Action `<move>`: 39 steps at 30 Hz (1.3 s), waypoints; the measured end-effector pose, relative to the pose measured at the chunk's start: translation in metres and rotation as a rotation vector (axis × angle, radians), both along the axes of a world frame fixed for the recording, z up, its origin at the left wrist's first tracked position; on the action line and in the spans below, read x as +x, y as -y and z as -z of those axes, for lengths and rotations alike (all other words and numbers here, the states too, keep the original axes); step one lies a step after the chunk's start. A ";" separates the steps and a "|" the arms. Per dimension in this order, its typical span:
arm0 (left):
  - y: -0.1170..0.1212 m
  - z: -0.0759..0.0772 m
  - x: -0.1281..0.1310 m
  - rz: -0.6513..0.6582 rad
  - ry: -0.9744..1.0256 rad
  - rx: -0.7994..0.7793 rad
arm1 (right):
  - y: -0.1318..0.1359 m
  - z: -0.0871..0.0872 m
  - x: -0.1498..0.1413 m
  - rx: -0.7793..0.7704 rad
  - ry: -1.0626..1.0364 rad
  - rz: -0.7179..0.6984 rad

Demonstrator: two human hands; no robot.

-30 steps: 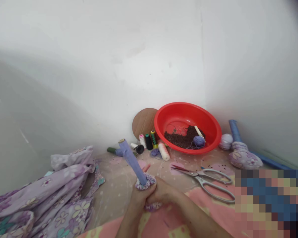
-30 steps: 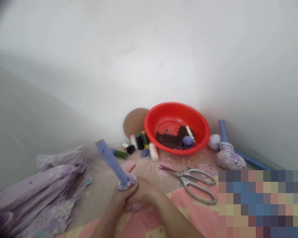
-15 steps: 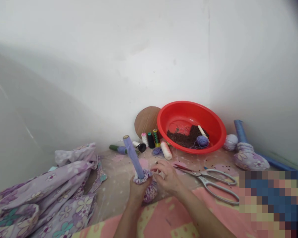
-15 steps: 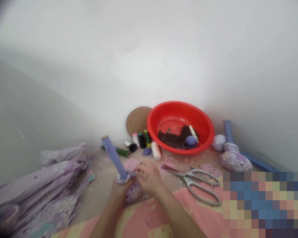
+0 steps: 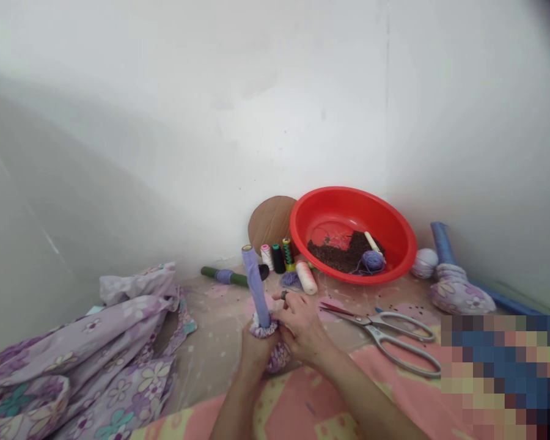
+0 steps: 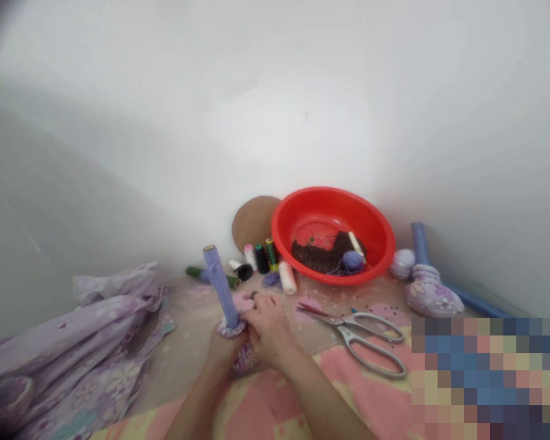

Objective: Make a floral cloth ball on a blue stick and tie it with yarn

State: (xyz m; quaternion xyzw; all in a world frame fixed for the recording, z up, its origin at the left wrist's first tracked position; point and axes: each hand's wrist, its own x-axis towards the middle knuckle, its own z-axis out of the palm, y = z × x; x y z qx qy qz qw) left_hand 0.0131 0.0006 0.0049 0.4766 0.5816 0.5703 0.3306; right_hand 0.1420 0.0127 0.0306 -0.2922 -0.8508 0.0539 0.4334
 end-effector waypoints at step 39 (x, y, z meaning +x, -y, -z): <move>-0.001 -0.003 -0.002 0.021 0.007 -0.029 | -0.015 -0.013 -0.001 -0.164 0.236 -0.063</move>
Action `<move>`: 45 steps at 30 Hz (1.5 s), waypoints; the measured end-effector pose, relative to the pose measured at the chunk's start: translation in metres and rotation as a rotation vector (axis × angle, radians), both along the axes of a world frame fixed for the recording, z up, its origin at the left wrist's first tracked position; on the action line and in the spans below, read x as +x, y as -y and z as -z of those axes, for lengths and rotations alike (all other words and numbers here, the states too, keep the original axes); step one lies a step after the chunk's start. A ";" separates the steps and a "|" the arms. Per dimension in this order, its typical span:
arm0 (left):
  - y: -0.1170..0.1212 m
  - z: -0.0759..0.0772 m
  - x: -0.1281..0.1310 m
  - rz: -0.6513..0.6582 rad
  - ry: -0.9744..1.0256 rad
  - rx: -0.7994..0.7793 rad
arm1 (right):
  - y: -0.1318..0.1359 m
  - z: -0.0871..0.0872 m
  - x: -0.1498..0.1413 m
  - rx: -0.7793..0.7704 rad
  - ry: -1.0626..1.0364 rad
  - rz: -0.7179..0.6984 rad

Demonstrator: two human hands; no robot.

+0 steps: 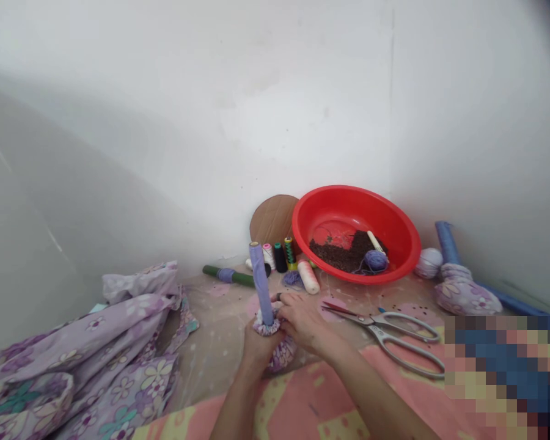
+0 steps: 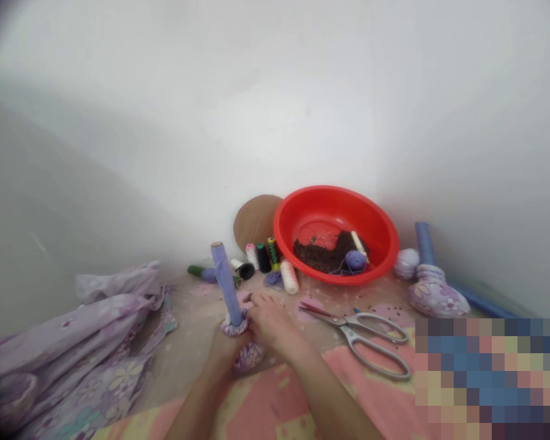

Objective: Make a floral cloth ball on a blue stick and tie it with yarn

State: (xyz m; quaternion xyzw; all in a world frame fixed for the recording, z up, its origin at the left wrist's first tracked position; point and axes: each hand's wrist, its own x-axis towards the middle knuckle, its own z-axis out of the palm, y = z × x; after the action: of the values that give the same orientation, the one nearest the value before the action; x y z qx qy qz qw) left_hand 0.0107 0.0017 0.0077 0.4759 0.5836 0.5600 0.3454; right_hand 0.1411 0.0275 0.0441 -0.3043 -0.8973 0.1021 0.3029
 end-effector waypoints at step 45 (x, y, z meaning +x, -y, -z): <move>0.003 0.005 0.005 -0.063 0.057 0.006 | 0.005 0.015 0.008 0.079 -0.170 0.046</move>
State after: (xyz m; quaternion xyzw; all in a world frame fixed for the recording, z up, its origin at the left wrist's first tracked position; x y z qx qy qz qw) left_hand 0.0155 -0.0011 0.0027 0.4420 0.5865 0.5859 0.3427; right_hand 0.1494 0.0221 0.0295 -0.3030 -0.8644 0.0851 0.3921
